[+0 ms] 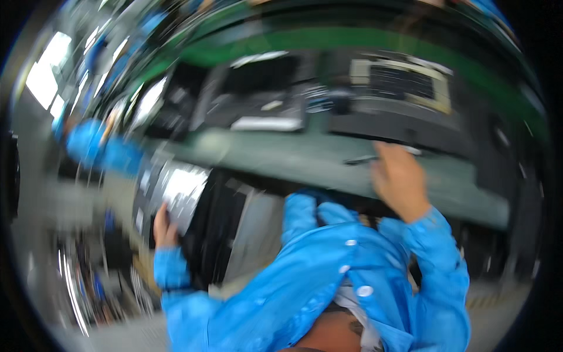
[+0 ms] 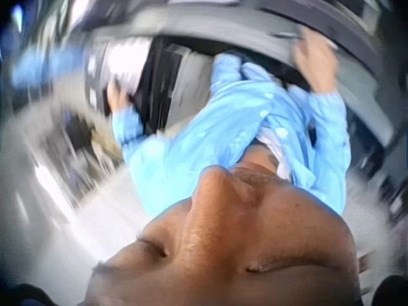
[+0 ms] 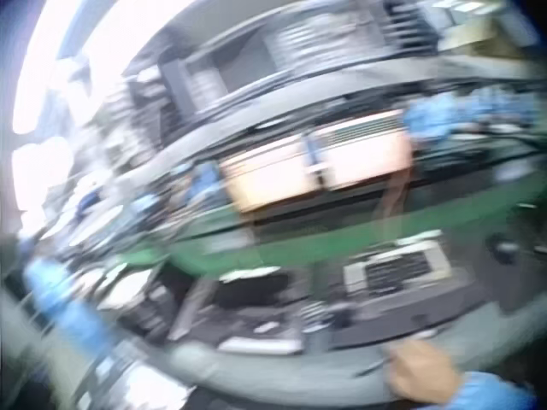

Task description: Testing, marking, and organizing tablet screens on an electronics production line.

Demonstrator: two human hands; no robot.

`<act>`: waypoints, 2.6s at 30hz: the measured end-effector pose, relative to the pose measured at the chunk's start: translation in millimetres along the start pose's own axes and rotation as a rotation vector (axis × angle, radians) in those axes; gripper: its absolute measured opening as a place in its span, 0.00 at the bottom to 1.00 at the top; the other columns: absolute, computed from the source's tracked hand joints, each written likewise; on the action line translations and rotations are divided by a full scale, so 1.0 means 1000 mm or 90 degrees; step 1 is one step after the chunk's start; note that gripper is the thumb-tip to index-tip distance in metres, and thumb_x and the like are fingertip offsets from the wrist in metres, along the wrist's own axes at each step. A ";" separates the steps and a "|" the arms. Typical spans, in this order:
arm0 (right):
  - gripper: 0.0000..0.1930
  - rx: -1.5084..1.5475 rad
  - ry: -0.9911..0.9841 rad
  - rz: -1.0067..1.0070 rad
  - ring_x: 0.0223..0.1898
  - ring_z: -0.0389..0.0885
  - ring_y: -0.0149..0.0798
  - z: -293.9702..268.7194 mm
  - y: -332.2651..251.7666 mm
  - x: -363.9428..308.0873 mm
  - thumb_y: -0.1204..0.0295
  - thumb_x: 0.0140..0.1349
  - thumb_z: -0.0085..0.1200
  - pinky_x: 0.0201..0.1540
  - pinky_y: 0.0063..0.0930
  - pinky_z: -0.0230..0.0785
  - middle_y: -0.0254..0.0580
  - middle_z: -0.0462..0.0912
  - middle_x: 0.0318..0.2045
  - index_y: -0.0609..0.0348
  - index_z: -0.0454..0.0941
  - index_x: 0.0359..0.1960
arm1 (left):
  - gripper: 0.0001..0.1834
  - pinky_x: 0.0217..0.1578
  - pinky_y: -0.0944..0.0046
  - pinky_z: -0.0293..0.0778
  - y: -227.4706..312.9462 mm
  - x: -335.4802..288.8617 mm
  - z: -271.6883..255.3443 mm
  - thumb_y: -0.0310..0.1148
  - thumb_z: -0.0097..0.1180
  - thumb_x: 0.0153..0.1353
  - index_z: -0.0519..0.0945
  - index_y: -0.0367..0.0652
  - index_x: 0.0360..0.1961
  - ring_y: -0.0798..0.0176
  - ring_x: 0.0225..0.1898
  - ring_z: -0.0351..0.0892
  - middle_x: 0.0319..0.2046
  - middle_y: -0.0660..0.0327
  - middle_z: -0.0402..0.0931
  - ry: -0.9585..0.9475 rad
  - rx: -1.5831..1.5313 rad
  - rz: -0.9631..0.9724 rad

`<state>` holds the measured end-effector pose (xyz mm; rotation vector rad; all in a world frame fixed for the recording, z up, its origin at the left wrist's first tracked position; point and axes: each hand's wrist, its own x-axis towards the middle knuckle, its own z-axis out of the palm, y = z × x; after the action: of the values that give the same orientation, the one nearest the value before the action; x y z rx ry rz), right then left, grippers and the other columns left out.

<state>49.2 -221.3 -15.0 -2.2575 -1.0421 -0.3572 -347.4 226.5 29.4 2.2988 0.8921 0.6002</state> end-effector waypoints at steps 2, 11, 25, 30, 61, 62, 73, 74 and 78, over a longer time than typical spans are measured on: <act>0.20 0.045 -0.002 0.019 0.40 0.82 0.54 -0.009 0.011 -0.006 0.70 0.58 0.62 0.42 0.48 0.76 0.49 0.82 0.40 0.60 0.79 0.53 | 0.38 0.71 0.54 0.59 0.010 0.004 0.008 0.20 0.48 0.50 0.68 0.30 0.68 0.49 0.69 0.66 0.65 0.45 0.70 0.025 0.061 0.004; 0.23 -0.513 0.295 0.262 0.54 0.77 0.56 -0.201 0.204 -0.085 0.70 0.50 0.63 0.56 0.49 0.69 0.52 0.80 0.50 0.62 0.78 0.51 | 0.20 0.64 0.51 0.68 0.134 0.028 0.079 0.29 0.56 0.66 0.78 0.30 0.57 0.48 0.61 0.74 0.60 0.43 0.74 0.155 0.042 0.112; 0.12 -0.609 0.470 -0.033 0.43 0.87 0.50 -0.278 0.260 -0.076 0.79 0.59 0.60 0.48 0.41 0.79 0.47 0.87 0.42 0.59 0.84 0.45 | 0.17 0.57 0.58 0.75 0.338 0.003 0.299 0.27 0.64 0.65 0.81 0.35 0.55 0.52 0.54 0.82 0.51 0.51 0.83 -0.637 -0.305 0.454; 0.19 -0.477 0.436 -0.150 0.40 0.87 0.51 -0.255 0.109 -0.027 0.83 0.53 0.66 0.40 0.38 0.81 0.49 0.87 0.41 0.66 0.82 0.49 | 0.48 0.66 0.52 0.69 0.373 -0.008 0.326 0.29 0.71 0.59 0.57 0.41 0.77 0.49 0.70 0.69 0.69 0.46 0.68 -0.563 -0.414 0.467; 0.20 -0.352 0.249 0.343 0.61 0.76 0.53 -0.146 0.275 -0.019 0.62 0.66 0.58 0.62 0.45 0.70 0.49 0.77 0.60 0.53 0.81 0.57 | 0.24 0.71 0.39 0.62 0.178 0.058 0.216 0.36 0.47 0.69 0.79 0.32 0.59 0.43 0.67 0.72 0.63 0.42 0.76 -0.286 -1.321 -0.167; 0.19 -0.350 0.254 0.345 0.61 0.76 0.52 -0.145 0.276 -0.020 0.62 0.66 0.58 0.62 0.45 0.70 0.49 0.77 0.59 0.54 0.82 0.56 | 0.24 0.72 0.39 0.61 0.179 0.059 0.217 0.36 0.47 0.69 0.79 0.32 0.59 0.43 0.67 0.71 0.63 0.42 0.75 -0.299 -1.321 -0.157; 0.18 -0.364 0.445 0.050 0.54 0.79 0.53 -0.157 0.214 -0.002 0.73 0.57 0.64 0.59 0.45 0.72 0.49 0.80 0.53 0.60 0.81 0.51 | 0.21 0.70 0.42 0.64 0.186 0.055 0.220 0.36 0.52 0.68 0.80 0.35 0.57 0.46 0.65 0.74 0.62 0.48 0.77 -0.234 -1.270 -0.232; 0.17 -0.317 0.432 -0.024 0.50 0.81 0.53 -0.151 0.191 0.000 0.75 0.55 0.65 0.54 0.44 0.75 0.49 0.82 0.47 0.60 0.82 0.47 | 0.24 0.74 0.39 0.56 0.185 0.057 0.221 0.32 0.52 0.68 0.75 0.31 0.63 0.44 0.70 0.66 0.66 0.41 0.71 -0.324 -1.341 -0.163; 0.11 -0.111 0.140 -0.130 0.46 0.82 0.47 -0.104 0.103 -0.014 0.73 0.53 0.68 0.48 0.39 0.75 0.42 0.84 0.40 0.58 0.84 0.38 | 0.23 0.73 0.42 0.58 0.186 0.061 0.222 0.28 0.54 0.66 0.76 0.31 0.61 0.46 0.67 0.71 0.62 0.46 0.76 -0.363 -1.351 -0.044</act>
<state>119.1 -347.0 14.7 -2.2042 -1.1643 -0.7919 -92.3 78.1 4.8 0.3646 -0.1751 0.3710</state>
